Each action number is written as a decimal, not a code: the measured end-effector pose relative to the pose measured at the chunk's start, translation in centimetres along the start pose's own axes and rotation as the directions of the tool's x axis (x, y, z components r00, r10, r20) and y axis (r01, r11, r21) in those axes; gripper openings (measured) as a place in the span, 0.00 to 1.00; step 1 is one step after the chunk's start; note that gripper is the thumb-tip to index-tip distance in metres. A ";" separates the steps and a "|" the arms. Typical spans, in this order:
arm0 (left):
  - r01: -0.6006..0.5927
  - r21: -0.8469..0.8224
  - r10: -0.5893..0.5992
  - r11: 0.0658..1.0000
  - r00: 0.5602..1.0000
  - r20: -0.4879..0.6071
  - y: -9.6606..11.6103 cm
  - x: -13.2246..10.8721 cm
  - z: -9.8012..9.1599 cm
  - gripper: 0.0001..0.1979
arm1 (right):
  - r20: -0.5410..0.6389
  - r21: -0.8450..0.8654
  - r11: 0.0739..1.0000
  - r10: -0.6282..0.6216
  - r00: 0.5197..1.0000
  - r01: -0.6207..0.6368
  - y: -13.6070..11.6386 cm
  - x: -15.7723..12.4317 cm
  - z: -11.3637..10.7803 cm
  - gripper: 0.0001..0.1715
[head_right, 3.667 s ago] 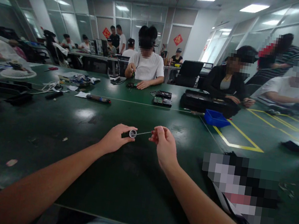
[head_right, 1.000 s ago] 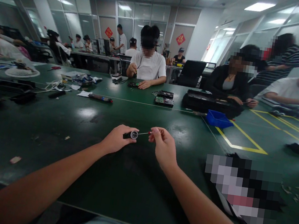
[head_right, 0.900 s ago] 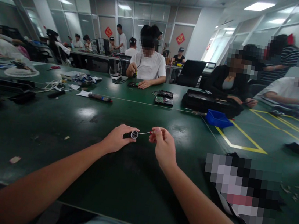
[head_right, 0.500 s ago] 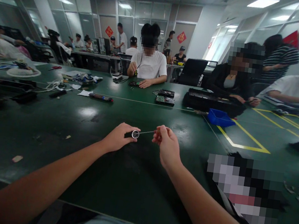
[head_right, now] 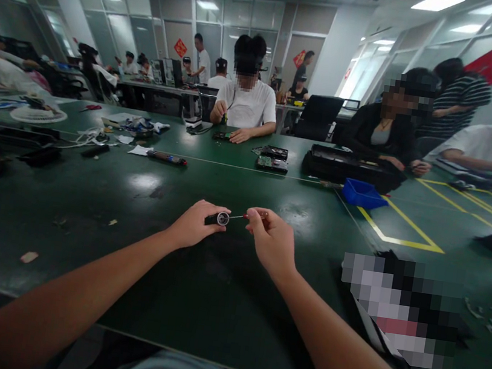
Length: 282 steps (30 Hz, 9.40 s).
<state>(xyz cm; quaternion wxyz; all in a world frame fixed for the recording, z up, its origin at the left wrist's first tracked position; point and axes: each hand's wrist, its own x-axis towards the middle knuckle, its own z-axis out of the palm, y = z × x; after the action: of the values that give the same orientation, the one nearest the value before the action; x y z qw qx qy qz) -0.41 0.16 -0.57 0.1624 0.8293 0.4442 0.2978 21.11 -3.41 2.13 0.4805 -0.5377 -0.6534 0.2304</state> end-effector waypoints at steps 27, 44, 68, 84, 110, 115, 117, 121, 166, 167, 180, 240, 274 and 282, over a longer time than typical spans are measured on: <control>-0.039 -0.008 0.039 0.999 0.999 0.021 -0.1 -0.2 0.2 0.20 | 0.064 -0.292 0.950 -0.095 0.993 0.110 -0.7 0.2 -0.7 0.34; -0.020 0.012 0.020 1.000 0.999 -0.026 -0.7 0.2 0.3 0.18 | 0.146 -0.054 0.990 -0.124 0.981 0.133 0.0 -0.1 -0.4 0.12; -0.038 0.012 0.038 0.999 0.999 0.004 -0.5 0.1 0.5 0.20 | 0.060 -0.038 0.994 -0.105 0.993 0.107 0.2 -0.3 -0.2 0.15; -0.053 0.019 0.052 0.998 0.998 0.022 0.2 -0.1 0.1 0.20 | -0.003 0.479 0.868 0.147 0.989 -0.128 1.9 1.0 0.7 0.16; -0.043 0.058 0.043 0.997 0.999 -0.016 0.2 -0.1 0.2 0.21 | -0.051 -0.061 0.993 -0.101 0.994 0.097 0.0 -0.1 -0.3 0.16; -0.037 0.062 0.038 0.997 0.999 -0.019 0.0 -0.1 0.2 0.21 | 0.029 -0.002 0.967 -0.255 0.967 0.255 -0.2 -0.5 -0.2 0.07; -0.032 0.060 0.033 0.998 0.999 -0.018 -0.1 -0.1 0.2 0.21 | 0.049 -0.031 0.965 -0.258 0.965 0.260 -0.2 -0.5 -0.2 0.07; -0.036 0.050 0.037 0.998 0.999 -0.017 -0.2 -0.1 0.2 0.20 | 0.046 -0.148 0.972 -0.179 0.983 0.184 -0.2 -0.5 -0.3 0.16; -0.027 0.085 0.026 0.996 1.000 0.014 0.1 0.3 0.1 0.20 | -0.068 0.235 0.972 0.011 0.998 0.005 1.8 0.7 0.5 0.15; -0.031 0.081 0.030 0.996 0.999 0.015 0.1 0.3 0.1 0.20 | -0.064 0.233 0.972 0.006 0.998 0.009 1.7 0.7 0.6 0.15; -0.047 0.027 0.046 0.999 0.999 0.018 0.0 -0.1 0.2 0.21 | -0.002 -0.060 0.982 -0.180 0.984 0.179 0.2 -0.2 -0.3 0.10; -0.095 0.055 0.094 0.994 0.995 0.020 -0.1 0.1 -0.1 0.20 | 0.019 0.567 0.787 0.285 0.958 -0.245 3.0 1.2 1.4 0.15; -0.068 0.005 0.068 0.998 0.997 -0.041 -0.3 0.0 -0.1 0.19 | 0.072 -0.123 0.959 -0.249 0.966 0.257 -0.3 -0.9 -0.1 0.15; -0.036 0.015 0.037 0.999 0.999 -0.020 -0.4 0.1 -0.2 0.18 | 0.127 -0.086 0.968 -0.223 0.966 0.235 -0.3 -1.0 -0.1 0.14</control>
<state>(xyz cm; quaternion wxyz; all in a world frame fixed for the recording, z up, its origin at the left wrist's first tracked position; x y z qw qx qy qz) -0.73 0.45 -0.58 0.1463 0.8353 0.4328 0.3058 20.99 -4.48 2.03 0.4374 -0.4676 -0.7489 0.1709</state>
